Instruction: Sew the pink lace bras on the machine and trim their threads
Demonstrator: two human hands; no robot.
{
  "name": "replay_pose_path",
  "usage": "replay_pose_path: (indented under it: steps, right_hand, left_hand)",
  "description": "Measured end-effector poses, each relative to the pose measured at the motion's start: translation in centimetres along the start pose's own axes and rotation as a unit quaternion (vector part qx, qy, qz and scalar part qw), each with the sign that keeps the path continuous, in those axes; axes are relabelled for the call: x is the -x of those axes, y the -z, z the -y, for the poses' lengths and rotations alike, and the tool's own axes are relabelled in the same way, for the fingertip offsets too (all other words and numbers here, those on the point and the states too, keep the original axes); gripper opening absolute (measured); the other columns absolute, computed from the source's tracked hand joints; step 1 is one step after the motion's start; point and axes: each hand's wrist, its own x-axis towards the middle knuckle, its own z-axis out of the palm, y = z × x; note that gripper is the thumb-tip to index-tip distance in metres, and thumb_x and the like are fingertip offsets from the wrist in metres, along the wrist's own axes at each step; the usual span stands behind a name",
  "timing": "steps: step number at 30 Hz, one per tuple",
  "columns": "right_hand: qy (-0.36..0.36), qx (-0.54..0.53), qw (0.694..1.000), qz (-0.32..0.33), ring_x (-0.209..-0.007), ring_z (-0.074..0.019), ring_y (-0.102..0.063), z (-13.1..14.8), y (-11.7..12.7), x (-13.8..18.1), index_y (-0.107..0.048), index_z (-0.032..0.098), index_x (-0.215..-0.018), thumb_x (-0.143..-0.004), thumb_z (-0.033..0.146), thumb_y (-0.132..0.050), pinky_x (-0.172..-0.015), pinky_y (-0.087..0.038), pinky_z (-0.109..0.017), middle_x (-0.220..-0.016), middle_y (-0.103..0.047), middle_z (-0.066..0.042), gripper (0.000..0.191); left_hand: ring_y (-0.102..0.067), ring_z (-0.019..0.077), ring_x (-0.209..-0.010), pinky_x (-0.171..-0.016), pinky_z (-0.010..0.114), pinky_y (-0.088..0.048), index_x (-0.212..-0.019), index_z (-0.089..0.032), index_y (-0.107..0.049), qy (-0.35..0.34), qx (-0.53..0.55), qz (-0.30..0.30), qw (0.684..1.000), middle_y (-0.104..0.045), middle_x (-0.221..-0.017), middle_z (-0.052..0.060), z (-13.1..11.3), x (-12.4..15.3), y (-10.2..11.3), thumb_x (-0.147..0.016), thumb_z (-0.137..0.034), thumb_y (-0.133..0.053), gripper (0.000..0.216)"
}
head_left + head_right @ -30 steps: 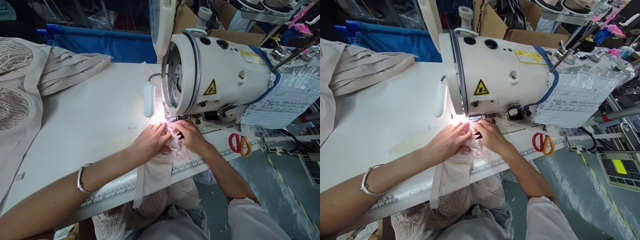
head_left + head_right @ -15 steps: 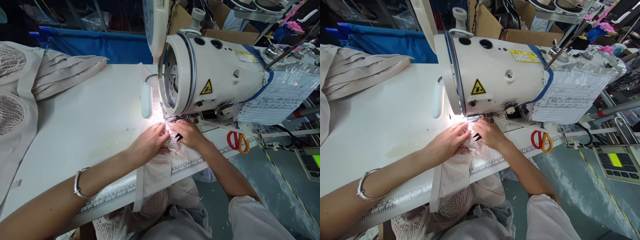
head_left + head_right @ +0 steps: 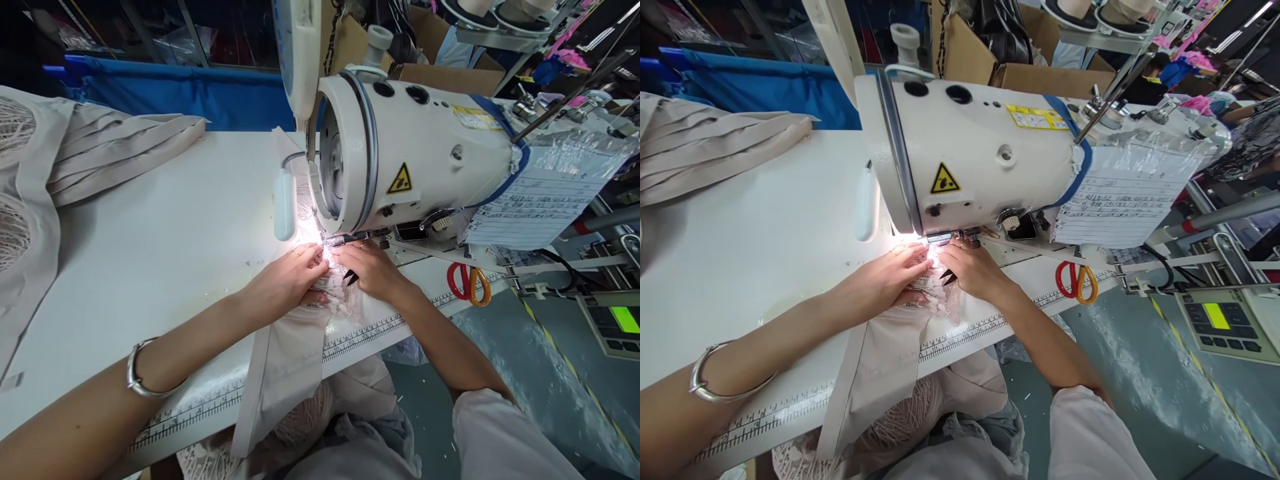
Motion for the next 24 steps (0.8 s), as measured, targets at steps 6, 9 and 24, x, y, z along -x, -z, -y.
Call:
replay_pose_path:
  steps: [6, 9, 24]
  right_hand:
    - [0.009, 0.011, 1.000, 0.003, -0.108, -0.0260, -0.059, -0.2, -0.2, 0.2, -0.067, 0.017, -0.101, -0.087, 0.000, -0.042, -0.088, -0.051, -0.040, -0.107, -0.071, -0.011, 0.033]
    - [0.009, 0.006, 1.000, 0.006, -0.109, -0.0264, -0.058, -0.3, -0.3, 0.3, -0.066, 0.016, -0.101, -0.083, -0.004, -0.041, -0.088, -0.050, -0.041, -0.107, -0.071, -0.011, 0.037]
    - [-0.011, -0.011, 1.000, 0.008, -0.105, -0.0218, -0.055, 0.0, -0.5, 0.0, -0.068, 0.020, -0.095, -0.095, 0.004, -0.044, -0.083, -0.047, -0.033, -0.105, -0.069, -0.008, 0.029]
  left_hand:
    - [-0.060, 0.0293, -0.102, -0.083, 0.042, -0.053, -0.108, -0.011, -0.065, -0.009, 0.018, -0.017, 1.000, -0.062, -0.118, 0.020, 1.2, 0.0, -0.1, -0.099, -0.046, -0.052, 0.038]
    - [-0.059, 0.0307, -0.107, -0.086, 0.041, -0.052, -0.106, -0.012, -0.066, -0.025, 0.019, -0.019, 0.999, -0.061, -0.120, 0.020, 2.1, 0.0, -0.4, -0.099, -0.048, -0.052, 0.039]
    - [-0.064, 0.0244, -0.091, -0.075, 0.036, -0.052, -0.092, -0.015, -0.062, -0.069, -0.062, -0.039, 0.995, -0.068, -0.100, 0.012, 1.6, 0.6, -0.6, -0.101, -0.012, -0.036, 0.028]
